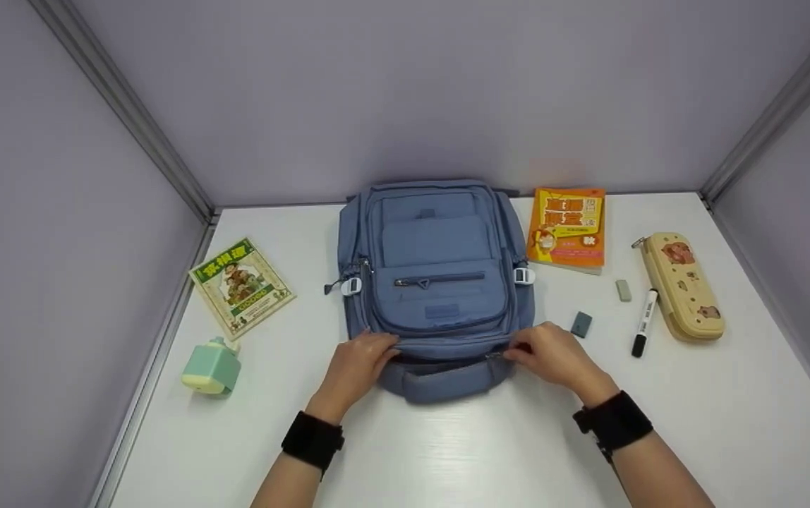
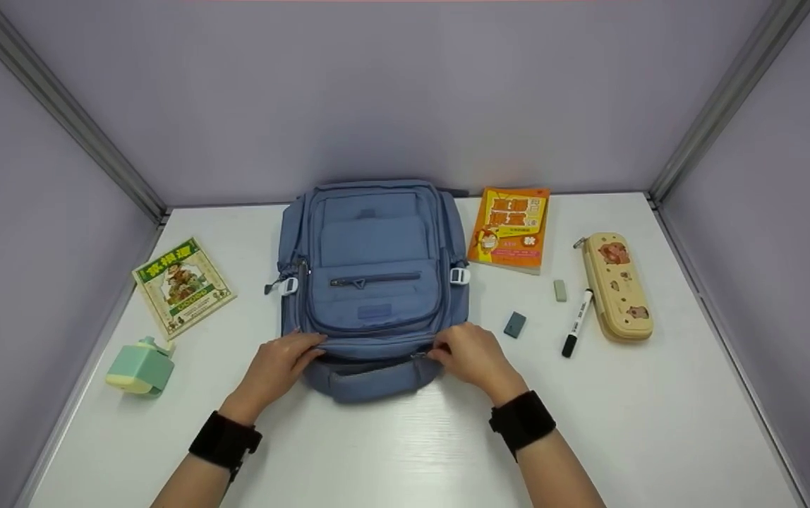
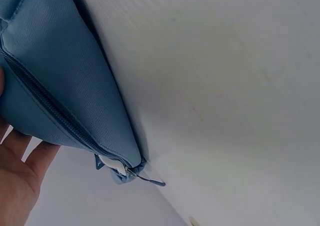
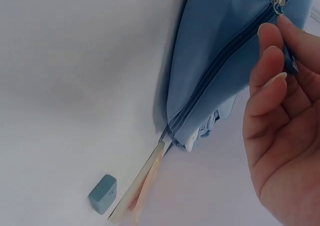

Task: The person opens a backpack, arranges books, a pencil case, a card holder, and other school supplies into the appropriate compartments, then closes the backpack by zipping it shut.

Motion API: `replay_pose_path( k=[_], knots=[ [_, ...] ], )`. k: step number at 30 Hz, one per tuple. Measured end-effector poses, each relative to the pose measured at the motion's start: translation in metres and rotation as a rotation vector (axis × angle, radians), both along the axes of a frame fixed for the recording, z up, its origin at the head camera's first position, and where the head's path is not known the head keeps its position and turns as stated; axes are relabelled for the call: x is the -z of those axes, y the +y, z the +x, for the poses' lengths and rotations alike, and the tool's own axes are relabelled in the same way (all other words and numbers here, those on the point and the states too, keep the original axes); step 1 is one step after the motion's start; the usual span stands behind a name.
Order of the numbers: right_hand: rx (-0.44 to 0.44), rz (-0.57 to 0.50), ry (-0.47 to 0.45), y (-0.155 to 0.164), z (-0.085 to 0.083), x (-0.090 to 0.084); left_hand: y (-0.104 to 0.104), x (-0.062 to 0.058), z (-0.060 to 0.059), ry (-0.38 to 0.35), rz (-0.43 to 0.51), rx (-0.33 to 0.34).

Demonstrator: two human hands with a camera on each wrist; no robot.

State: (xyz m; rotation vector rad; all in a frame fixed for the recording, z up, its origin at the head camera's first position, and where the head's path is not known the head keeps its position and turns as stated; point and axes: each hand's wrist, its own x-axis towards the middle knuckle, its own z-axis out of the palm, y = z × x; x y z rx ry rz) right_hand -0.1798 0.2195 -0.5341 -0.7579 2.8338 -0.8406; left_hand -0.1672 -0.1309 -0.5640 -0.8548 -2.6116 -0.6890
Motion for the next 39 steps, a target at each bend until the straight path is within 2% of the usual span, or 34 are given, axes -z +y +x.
replay_pose_path(
  k=[6,16,21,27,34,39],
  knots=[
    [0.029,0.027,-0.026,0.015,-0.006,0.001,0.000,0.001,0.000,0.010,0.009,0.005],
    [0.144,0.122,0.066,0.041,-0.017,0.008,-0.001,0.002,0.002,0.013,0.011,0.001],
    [0.205,0.166,0.055,0.048,-0.020,0.012,0.000,0.001,0.003,0.018,-0.014,-0.001],
    [0.196,0.144,-0.003,0.047,-0.019,0.017,0.008,-0.006,0.004,0.026,-0.050,0.016],
    [0.178,0.137,-0.057,0.038,-0.019,0.022,0.030,-0.011,0.001,0.050,-0.147,0.068],
    [0.171,0.139,-0.049,0.032,-0.019,0.023,0.046,-0.013,-0.002,0.007,-0.225,0.092]
  ],
)
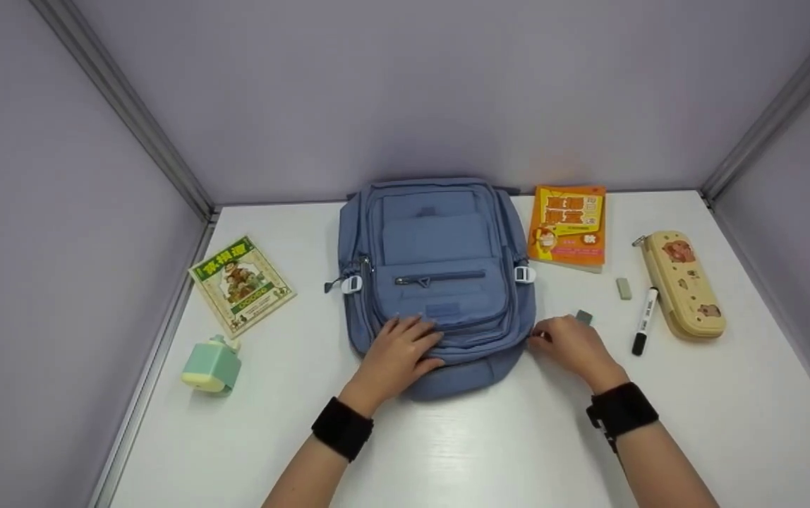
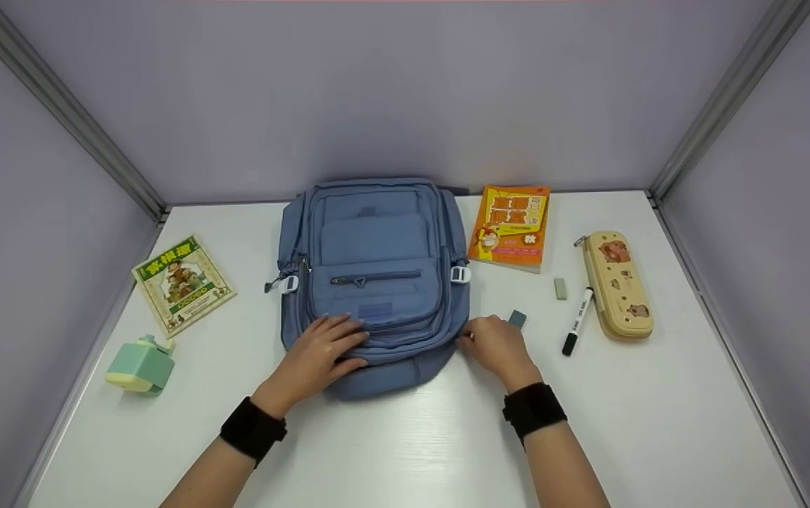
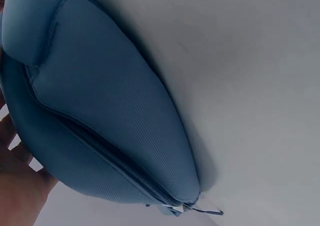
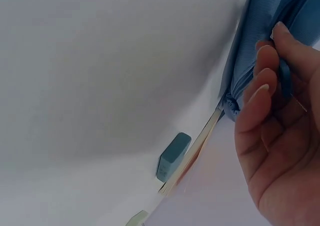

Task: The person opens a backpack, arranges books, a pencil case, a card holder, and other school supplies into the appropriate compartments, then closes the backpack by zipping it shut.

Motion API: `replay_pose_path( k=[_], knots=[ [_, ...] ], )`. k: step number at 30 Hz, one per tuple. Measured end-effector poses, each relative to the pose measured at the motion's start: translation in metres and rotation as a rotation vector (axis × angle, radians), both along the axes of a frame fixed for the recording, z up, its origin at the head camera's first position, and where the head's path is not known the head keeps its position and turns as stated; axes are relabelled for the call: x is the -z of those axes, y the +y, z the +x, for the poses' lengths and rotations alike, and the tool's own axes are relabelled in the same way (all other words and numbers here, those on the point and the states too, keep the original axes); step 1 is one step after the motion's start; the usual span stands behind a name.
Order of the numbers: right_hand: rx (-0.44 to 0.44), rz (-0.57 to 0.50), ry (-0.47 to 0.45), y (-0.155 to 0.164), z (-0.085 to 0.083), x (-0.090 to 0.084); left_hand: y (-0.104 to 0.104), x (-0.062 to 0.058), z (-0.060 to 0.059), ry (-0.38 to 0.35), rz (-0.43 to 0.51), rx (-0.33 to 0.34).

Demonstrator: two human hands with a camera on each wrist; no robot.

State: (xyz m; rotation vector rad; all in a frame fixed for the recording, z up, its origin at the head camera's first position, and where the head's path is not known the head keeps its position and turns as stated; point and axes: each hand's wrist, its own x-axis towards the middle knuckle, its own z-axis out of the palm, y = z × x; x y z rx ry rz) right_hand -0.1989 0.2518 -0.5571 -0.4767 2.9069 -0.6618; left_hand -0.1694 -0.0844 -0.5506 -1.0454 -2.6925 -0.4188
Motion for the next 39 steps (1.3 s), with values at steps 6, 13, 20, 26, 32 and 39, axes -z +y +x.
replay_pose_path(
  k=[6,13,20,26,32,39],
  knots=[
    [0.015,0.022,0.035,0.000,0.001,-0.003,0.010,0.001,-0.001,-0.054,-0.083,-0.025],
    [0.043,0.044,0.090,0.005,-0.002,-0.006,0.012,0.005,-0.005,-0.006,-0.026,-0.014],
    [0.099,0.060,0.079,0.008,-0.011,-0.011,0.008,0.009,-0.007,-0.041,0.084,0.003],
    [0.166,0.140,0.112,0.006,-0.023,-0.015,0.006,0.007,-0.009,-0.107,0.112,-0.003],
    [0.212,0.192,0.154,0.002,-0.036,-0.014,0.003,0.003,-0.009,-0.175,0.163,-0.002],
    [0.242,0.177,0.180,0.000,-0.048,-0.009,-0.006,-0.006,-0.009,-0.285,0.255,0.031]
  ],
)
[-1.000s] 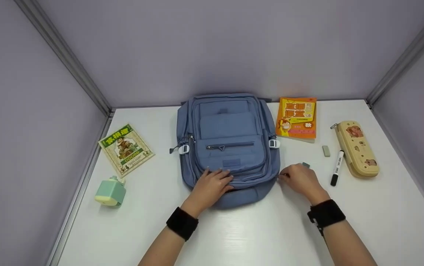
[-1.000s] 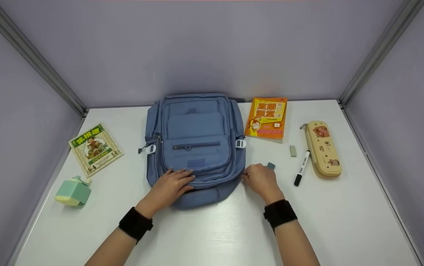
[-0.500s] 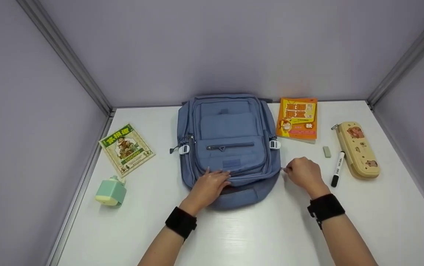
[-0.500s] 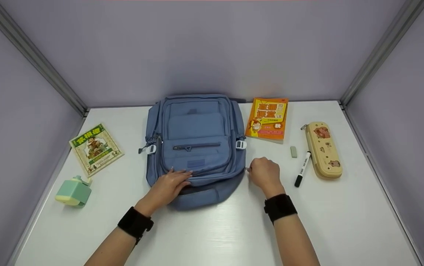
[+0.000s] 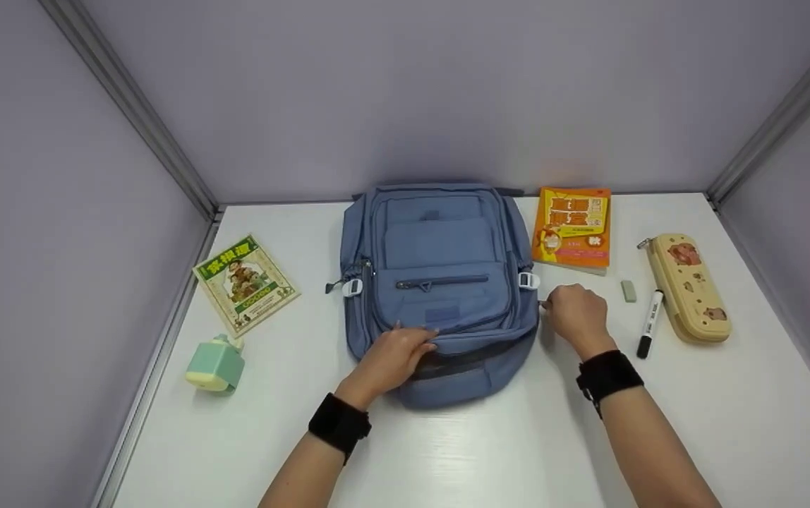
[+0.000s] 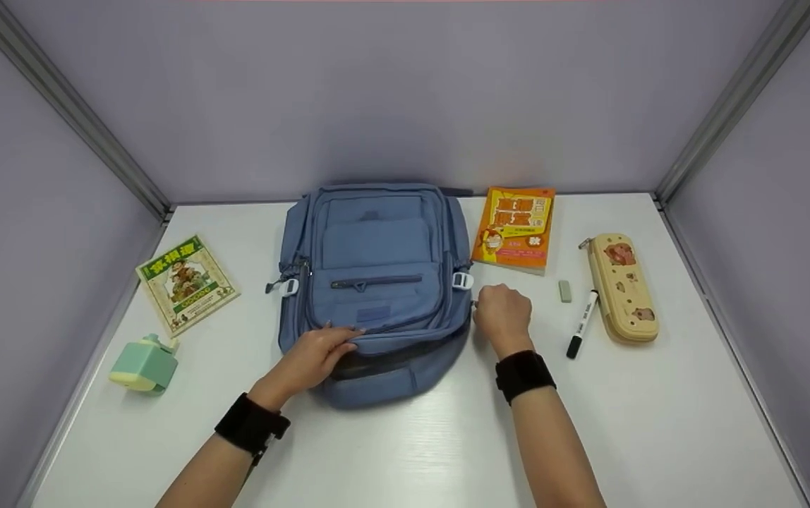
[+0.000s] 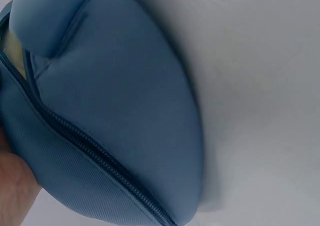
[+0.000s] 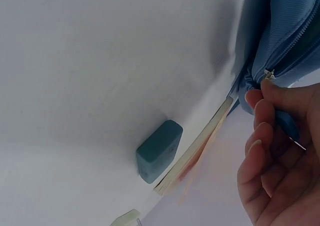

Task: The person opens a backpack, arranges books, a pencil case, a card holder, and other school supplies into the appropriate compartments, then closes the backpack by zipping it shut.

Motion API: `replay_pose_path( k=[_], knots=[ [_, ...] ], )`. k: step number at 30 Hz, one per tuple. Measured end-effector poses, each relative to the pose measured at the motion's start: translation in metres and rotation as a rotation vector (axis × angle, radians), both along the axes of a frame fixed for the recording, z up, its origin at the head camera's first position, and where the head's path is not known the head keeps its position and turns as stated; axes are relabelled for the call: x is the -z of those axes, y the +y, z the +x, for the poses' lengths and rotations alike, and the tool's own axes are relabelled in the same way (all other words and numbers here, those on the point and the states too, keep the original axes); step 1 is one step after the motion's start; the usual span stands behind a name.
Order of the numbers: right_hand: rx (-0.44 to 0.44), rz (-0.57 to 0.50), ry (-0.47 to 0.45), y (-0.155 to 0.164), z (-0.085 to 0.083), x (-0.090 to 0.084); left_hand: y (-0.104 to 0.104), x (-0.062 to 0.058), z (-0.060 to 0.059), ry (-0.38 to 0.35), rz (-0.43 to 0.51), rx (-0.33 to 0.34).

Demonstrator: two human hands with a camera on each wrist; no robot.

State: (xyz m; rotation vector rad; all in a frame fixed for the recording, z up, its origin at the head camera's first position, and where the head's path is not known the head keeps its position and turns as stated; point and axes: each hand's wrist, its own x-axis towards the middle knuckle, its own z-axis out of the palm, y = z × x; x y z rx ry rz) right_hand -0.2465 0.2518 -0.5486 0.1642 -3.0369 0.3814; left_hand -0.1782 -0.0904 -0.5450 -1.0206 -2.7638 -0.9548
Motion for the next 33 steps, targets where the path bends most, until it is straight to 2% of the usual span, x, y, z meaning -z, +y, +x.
replay_pose_path(
  k=[4,9,22,29,33],
  knots=[
    [0.017,-0.022,0.032,0.000,-0.005,0.004,-0.003,-0.009,0.002,-0.020,0.021,0.016],
    [0.032,-0.045,0.066,0.000,-0.012,0.008,-0.004,-0.013,0.005,-0.036,0.015,0.021],
    [0.037,-0.045,0.057,0.000,-0.029,0.011,-0.002,-0.012,0.006,-0.051,-0.009,0.023],
    [0.024,-0.031,0.066,0.000,-0.032,0.014,-0.002,-0.010,0.006,-0.046,0.010,0.035],
    [-0.010,-0.048,0.036,0.000,-0.032,0.018,-0.003,-0.009,0.006,-0.054,0.016,0.022]
  ],
)
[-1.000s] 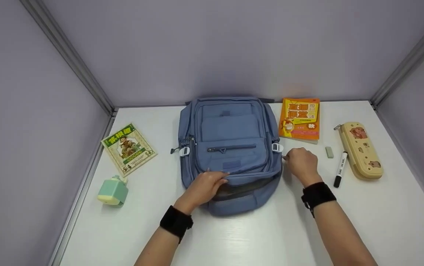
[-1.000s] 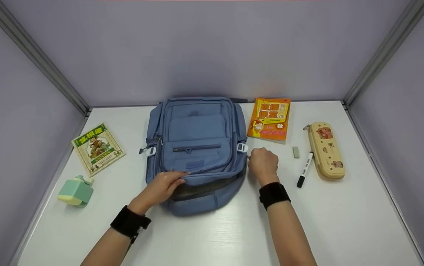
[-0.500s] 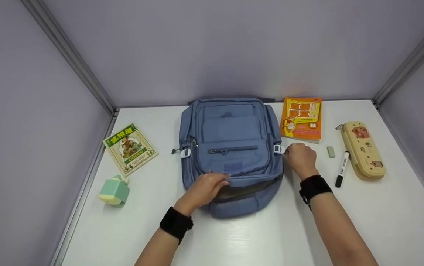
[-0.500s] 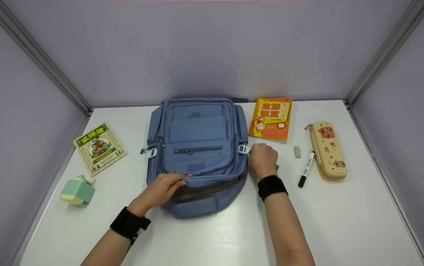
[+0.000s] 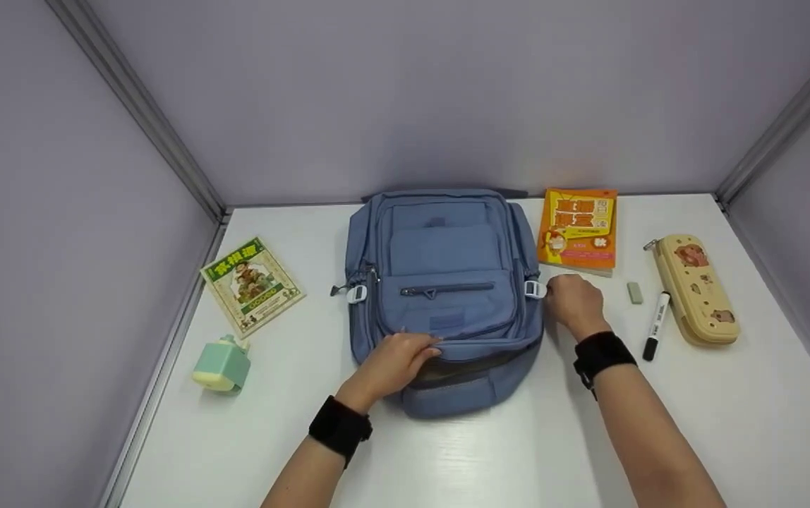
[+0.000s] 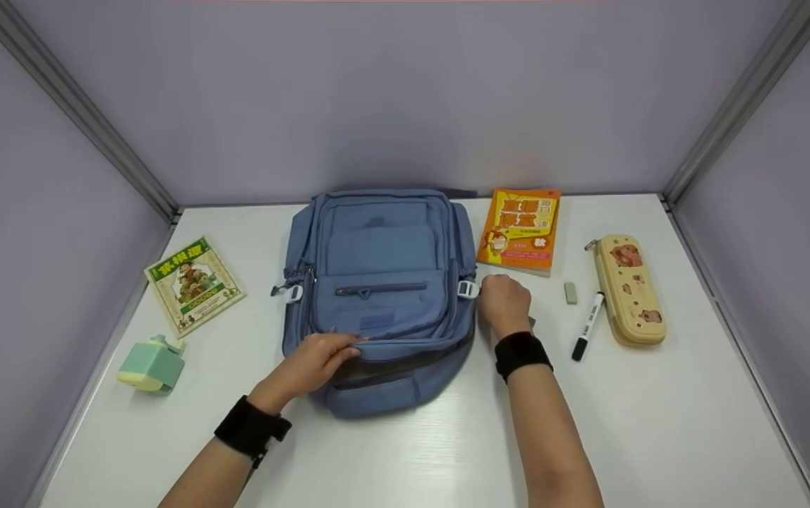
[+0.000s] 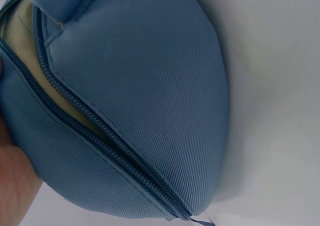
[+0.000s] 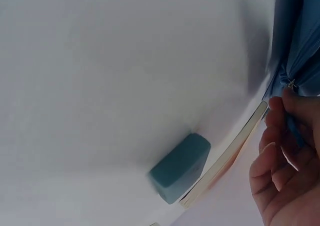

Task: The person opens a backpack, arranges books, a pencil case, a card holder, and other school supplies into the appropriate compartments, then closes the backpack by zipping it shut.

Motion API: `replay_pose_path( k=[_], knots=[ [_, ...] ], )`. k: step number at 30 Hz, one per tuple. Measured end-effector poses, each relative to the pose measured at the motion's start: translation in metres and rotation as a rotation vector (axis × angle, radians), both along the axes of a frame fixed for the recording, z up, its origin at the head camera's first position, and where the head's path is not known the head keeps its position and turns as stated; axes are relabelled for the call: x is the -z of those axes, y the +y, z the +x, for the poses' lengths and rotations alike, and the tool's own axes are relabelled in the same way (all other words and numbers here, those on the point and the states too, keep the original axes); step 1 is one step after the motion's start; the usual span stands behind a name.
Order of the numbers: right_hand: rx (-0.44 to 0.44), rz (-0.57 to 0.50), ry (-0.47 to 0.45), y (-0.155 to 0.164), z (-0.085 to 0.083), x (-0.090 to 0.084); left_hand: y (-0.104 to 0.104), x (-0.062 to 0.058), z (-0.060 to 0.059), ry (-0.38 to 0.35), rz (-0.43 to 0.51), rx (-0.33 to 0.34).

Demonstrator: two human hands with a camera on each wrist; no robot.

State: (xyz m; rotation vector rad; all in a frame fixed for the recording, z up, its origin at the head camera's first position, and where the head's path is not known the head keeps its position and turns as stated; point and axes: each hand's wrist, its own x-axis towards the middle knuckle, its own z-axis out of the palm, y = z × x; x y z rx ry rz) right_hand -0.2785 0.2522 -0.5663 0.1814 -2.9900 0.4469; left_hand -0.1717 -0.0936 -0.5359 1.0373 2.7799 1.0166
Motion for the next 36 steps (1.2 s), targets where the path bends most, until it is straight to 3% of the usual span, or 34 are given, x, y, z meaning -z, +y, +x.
replay_pose_path(
  k=[7,12,16,21,25,30,36],
  knots=[
    [-0.062,0.025,-0.086,0.005,0.009,-0.007,0.003,0.003,-0.001,-0.027,-0.035,-0.031],
    [-0.101,0.060,0.055,-0.006,0.016,-0.020,0.003,0.005,-0.001,-0.012,-0.055,-0.051],
    [-0.210,-0.024,0.126,-0.025,0.026,-0.033,0.006,0.006,0.000,0.040,-0.085,-0.060],
    [-0.453,-0.150,-0.009,-0.053,0.046,-0.044,0.009,0.006,0.001,0.094,-0.119,-0.077],
    [-0.617,-0.172,-0.138,-0.072,0.063,-0.047,0.011,0.005,0.002,0.116,-0.120,-0.081],
    [-0.722,-0.142,-0.195,-0.087,0.076,-0.046,0.010,0.005,0.002,0.157,-0.109,-0.077],
    [-0.755,-0.108,-0.153,-0.094,0.080,-0.042,0.010,0.008,0.001,0.220,-0.140,-0.093]
  ],
)
